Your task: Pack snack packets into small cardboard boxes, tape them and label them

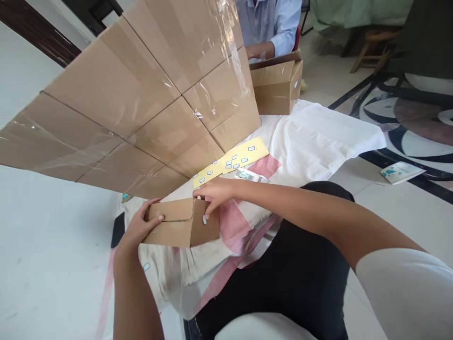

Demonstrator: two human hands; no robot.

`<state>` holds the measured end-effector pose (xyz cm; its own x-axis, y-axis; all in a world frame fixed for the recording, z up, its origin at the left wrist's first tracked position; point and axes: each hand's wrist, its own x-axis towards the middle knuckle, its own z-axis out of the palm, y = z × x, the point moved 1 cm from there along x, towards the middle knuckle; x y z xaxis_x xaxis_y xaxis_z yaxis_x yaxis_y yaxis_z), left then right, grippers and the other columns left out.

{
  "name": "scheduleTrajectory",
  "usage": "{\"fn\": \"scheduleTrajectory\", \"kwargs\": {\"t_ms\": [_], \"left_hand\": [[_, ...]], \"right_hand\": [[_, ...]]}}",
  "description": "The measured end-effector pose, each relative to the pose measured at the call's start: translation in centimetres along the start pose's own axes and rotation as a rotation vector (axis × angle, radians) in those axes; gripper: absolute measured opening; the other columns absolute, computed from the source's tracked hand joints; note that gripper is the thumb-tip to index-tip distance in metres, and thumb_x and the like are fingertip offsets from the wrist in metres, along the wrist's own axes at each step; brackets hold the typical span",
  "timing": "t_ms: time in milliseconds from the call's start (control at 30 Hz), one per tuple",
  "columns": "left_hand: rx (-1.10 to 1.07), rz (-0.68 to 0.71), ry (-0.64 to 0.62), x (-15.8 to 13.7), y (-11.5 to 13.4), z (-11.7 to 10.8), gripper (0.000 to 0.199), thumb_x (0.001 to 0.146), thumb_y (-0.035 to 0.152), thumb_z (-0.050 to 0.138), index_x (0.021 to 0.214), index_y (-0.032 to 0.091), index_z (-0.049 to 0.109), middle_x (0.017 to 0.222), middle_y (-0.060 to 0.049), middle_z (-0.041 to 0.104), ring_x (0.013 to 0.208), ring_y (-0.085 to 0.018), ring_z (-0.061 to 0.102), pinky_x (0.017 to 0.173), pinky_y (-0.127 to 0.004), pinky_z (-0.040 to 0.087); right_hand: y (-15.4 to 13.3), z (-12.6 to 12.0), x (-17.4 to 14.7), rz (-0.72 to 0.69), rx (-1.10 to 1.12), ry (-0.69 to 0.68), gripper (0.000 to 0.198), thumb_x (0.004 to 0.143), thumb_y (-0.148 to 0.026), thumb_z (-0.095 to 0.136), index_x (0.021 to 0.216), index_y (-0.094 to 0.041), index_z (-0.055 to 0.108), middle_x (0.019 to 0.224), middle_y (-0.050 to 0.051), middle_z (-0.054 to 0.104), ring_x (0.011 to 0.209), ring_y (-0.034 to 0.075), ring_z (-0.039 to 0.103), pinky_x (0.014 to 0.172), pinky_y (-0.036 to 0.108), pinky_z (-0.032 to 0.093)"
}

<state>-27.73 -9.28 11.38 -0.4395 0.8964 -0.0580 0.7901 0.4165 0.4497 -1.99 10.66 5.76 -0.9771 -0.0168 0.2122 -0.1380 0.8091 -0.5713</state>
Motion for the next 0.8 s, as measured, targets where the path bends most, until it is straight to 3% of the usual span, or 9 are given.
{"fn": "scheduleTrajectory", "kwargs": {"t_ms": [200, 433, 567, 667, 800], "left_hand": [[-0.017, 0.067, -0.092, 0.8, -0.2, 0.0, 0.078, 0.064, 0.065, 0.073, 0.129, 0.025, 0.058, 0.129, -0.010, 0.065, 0.119, -0.035, 0.060, 0.104, -0.047, 0.048], [-0.075, 0.075, -0.102, 0.2, 0.1, -0.2, 0.079, 0.066, 0.069, 0.071, 0.130, 0.025, 0.058, 0.134, -0.011, 0.064, 0.125, -0.037, 0.057, 0.109, -0.050, 0.044], [-0.205, 0.092, 0.062, -0.9, 0.2, 0.2, 0.070, 0.087, 0.073, 0.040, 0.129, 0.020, 0.059, 0.134, -0.013, 0.064, 0.130, -0.032, 0.057, 0.116, -0.045, 0.039], [-0.285, 0.009, 0.234, -1.6, 0.0, 0.6, 0.073, 0.095, 0.067, 0.018, 0.127, 0.017, 0.059, 0.132, -0.013, 0.066, 0.125, -0.027, 0.061, 0.109, -0.040, 0.046], [-0.225, -0.011, 0.340, -2.7, 0.2, 0.4, 0.062, 0.093, 0.066, 0.035, 0.119, 0.018, 0.064, 0.127, -0.011, 0.067, 0.122, -0.027, 0.062, 0.105, -0.038, 0.048]], "right_hand": [[-1.8, 1.7, -0.1, -0.024, 0.009, -0.001, 0.080, 0.064, -0.076, 0.078, 0.117, -0.021, 0.051, 0.103, 0.007, 0.070, 0.083, 0.024, 0.063, 0.059, 0.027, 0.030], [-1.7, 1.1, -0.7, -0.030, 0.063, -0.025, 0.074, 0.068, -0.069, 0.080, 0.117, -0.019, 0.053, 0.110, 0.008, 0.071, 0.091, 0.025, 0.064, 0.061, 0.028, 0.032], [-1.4, 0.5, -1.2, -0.028, 0.063, -0.011, 0.066, 0.072, -0.064, 0.079, 0.115, -0.020, 0.057, 0.107, 0.007, 0.071, 0.093, 0.025, 0.065, 0.064, 0.027, 0.034], [-1.2, 0.0, -1.6, -0.015, 0.072, 0.025, 0.060, 0.074, -0.060, 0.080, 0.112, -0.020, 0.059, 0.107, 0.007, 0.071, 0.098, 0.025, 0.064, 0.068, 0.027, 0.036], [-1.1, -0.6, -2.2, 0.007, 0.080, 0.076, 0.048, 0.080, -0.054, 0.076, 0.109, -0.019, 0.060, 0.110, 0.008, 0.069, 0.094, 0.023, 0.063, 0.069, 0.027, 0.037]]}}
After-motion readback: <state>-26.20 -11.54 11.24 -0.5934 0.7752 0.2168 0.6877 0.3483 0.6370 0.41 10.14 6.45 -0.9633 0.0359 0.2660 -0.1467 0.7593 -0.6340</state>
